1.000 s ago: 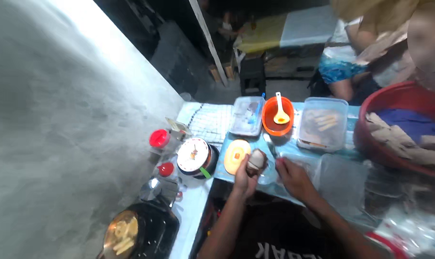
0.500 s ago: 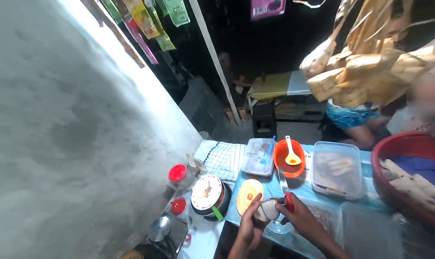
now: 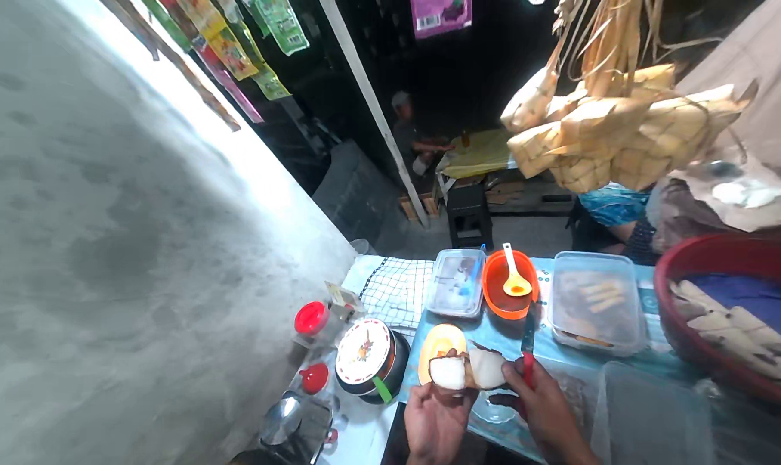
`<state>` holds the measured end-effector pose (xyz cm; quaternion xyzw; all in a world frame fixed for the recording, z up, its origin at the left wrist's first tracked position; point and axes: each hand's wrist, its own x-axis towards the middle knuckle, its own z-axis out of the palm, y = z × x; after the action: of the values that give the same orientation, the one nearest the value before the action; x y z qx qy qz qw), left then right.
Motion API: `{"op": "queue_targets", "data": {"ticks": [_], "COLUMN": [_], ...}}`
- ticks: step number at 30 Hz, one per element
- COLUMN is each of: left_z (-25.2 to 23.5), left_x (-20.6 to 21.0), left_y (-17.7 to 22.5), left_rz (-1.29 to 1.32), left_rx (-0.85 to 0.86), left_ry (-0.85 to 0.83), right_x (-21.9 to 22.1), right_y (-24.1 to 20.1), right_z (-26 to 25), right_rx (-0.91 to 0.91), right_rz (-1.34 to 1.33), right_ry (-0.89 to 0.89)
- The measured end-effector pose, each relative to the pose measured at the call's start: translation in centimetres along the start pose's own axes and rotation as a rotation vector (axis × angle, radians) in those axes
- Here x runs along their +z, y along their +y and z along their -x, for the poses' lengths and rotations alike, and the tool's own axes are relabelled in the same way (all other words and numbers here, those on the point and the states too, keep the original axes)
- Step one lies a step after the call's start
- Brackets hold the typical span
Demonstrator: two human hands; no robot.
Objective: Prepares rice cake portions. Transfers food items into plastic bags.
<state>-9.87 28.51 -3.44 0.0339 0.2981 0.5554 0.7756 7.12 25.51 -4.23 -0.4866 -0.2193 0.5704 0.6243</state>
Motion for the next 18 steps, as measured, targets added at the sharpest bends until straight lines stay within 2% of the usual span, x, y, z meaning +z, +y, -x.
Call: {"op": "queue_targets", "data": {"ticks": [4,8,11,13,18], "left_z": [0.2,-0.7,-1.1,-1.3,-2.0], "left_x": [1.4,2.8,3.4,2.7,2.7], "left_y": [0.8,0.1,0.2,0.5,1.4], "left_rz": [0.001,-0.094,-0.005,0.008,-0.026], "left_rx": [0.106,0.181,0.08,0.049,0.133], "left_ry": [-0.145,-0.143,-0.056,-0.066,-0.038], "right_x": [2.0,4.7,5.7,5.7,4.8], "right_y": [-1.6,-2.1,-1.2,-0.4,0.2], "right_z": [0.8,1.4,1.0,0.7,-0.7], "right_rx": [-0.066,-0.087,-0.109,-0.133,-0.269], "right_rz": [-0.056,-0.023,0.125,0.261,0.723], "right_ry": [-0.015,-0.022,-0.037,-0.035,-0.109]}}
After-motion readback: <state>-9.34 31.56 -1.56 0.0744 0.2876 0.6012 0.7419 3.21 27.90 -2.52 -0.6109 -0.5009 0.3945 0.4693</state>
